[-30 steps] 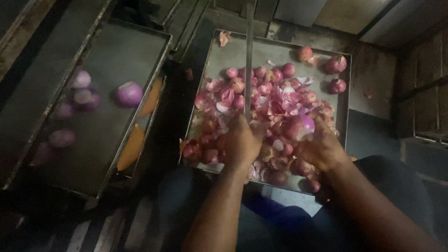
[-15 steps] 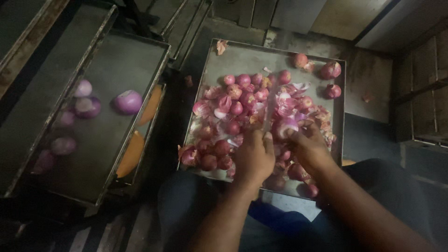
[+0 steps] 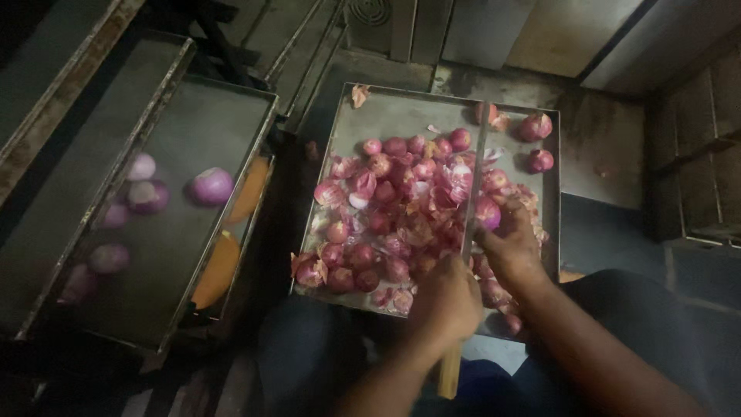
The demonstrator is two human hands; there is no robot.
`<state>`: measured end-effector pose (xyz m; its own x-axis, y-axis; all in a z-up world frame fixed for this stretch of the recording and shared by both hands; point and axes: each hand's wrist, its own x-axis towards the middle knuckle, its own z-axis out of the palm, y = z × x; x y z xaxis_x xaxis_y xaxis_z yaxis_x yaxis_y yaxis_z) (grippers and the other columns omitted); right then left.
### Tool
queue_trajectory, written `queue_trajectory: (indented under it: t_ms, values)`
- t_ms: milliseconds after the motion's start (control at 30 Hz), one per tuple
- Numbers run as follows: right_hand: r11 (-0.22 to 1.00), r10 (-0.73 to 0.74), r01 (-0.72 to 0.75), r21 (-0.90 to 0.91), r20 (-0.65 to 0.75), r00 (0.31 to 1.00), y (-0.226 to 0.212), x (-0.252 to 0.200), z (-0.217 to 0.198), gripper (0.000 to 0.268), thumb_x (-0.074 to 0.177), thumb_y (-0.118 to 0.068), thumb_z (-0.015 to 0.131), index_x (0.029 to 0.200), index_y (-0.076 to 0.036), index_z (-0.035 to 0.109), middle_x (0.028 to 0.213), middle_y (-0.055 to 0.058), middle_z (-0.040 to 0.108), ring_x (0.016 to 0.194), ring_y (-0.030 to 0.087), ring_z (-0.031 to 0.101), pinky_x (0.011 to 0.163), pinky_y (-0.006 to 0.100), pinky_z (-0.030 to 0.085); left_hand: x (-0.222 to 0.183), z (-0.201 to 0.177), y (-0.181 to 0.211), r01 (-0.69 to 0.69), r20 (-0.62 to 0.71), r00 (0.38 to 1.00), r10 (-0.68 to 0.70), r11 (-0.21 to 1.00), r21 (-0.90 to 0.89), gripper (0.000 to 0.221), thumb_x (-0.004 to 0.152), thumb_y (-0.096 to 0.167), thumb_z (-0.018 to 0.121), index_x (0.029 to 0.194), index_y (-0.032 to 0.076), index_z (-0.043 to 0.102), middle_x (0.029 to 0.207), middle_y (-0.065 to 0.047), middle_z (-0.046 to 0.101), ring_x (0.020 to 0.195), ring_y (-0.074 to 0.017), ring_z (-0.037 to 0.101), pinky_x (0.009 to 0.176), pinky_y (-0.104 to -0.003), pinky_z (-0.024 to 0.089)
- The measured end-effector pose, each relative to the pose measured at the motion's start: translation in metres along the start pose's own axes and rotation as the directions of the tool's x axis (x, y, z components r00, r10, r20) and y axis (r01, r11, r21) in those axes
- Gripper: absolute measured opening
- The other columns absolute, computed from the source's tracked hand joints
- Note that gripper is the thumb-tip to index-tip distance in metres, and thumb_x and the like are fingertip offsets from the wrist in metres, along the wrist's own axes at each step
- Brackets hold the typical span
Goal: The person peels red onions by hand and using a large knife on a metal tray, then places the peeled onions onto a separate rack of trays.
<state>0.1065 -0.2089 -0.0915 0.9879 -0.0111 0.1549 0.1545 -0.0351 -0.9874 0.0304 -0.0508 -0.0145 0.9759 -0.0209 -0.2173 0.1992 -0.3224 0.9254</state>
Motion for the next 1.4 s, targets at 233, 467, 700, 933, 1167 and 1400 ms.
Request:
queue_trajectory:
  t_ms: [233,467,700,933,1167,1400]
  values:
    - [0.849,0.385,-0.380,0.368,0.063,0.921,-0.018,0.008,-0.012,0.066,0.084,0.006,0.060,0.145,-0.014,0.047,0.117,0.010,0.066,0.092,0.025,0.069,0.072,0.040,0.059,0.008,-0.034,-0.012,0.309,0.401,0.915,-0.047,0.723,-0.619,0.032,0.103,0.027,0.050,0.127,0.013,0.067,0.095,-0.010,0.069,0.064,-0.0136,0.063,0.050,-0.029,0.053]
    - [0.873,0.461,-0.466,0.145,0.069,0.885,-0.033,0.011,-0.015,0.053,0.084,0.004,0.059,0.136,-0.008,0.052,0.103,0.013,0.066,0.083,0.023,0.066,0.067,0.039,0.054,0.016,-0.023,-0.026,-0.444,-0.226,0.857,0.463,0.886,0.132,0.029,0.107,0.028,0.053,0.121,0.005,0.063,0.113,-0.020,0.071,0.095,-0.0369,0.070,0.080,-0.046,0.056]
    - [0.788,0.521,-0.593,0.168,0.332,0.786,-0.012,0.000,-0.016,0.046,0.080,-0.004,0.062,0.125,-0.002,0.057,0.096,0.016,0.073,0.076,0.029,0.072,0.065,0.044,0.060,0.040,-0.006,-0.052,-0.154,-0.125,0.975,0.186,0.961,0.228,0.024,0.100,0.027,0.057,0.108,0.004,0.059,0.102,-0.022,0.065,0.094,-0.0443,0.064,0.078,-0.055,0.049]
    - [0.632,0.404,-0.668,0.393,0.569,0.716,-0.004,0.002,-0.019,0.055,0.080,-0.007,0.067,0.133,-0.014,0.056,0.117,0.016,0.069,0.098,0.035,0.072,0.077,0.053,0.062,0.052,-0.024,-0.061,-0.158,-0.267,0.952,0.151,0.987,-0.006,0.031,0.100,0.034,0.061,0.108,0.003,0.064,0.100,-0.020,0.071,0.094,-0.0381,0.070,0.081,-0.048,0.053]
    - [0.767,0.538,-0.630,0.121,0.413,0.735,-0.041,-0.001,-0.006,0.063,0.080,0.000,0.070,0.139,-0.014,0.055,0.120,0.020,0.069,0.098,0.034,0.072,0.077,0.043,0.061,0.039,-0.032,-0.028,-0.108,-0.207,0.975,0.084,0.989,-0.105,0.041,0.087,0.039,0.073,0.106,0.004,0.066,0.092,-0.016,0.072,0.085,-0.0330,0.072,0.074,-0.044,0.055]
    - [0.890,0.290,-0.444,0.102,0.624,0.726,-0.029,-0.003,-0.010,0.062,0.073,0.009,0.076,0.128,-0.005,0.052,0.124,0.013,0.062,0.103,0.024,0.071,0.079,0.038,0.063,0.050,-0.019,-0.046,-0.062,-0.343,0.937,0.072,0.997,0.039,0.036,0.085,0.027,0.076,0.106,0.000,0.063,0.095,-0.020,0.071,0.088,-0.0358,0.071,0.077,-0.047,0.055]
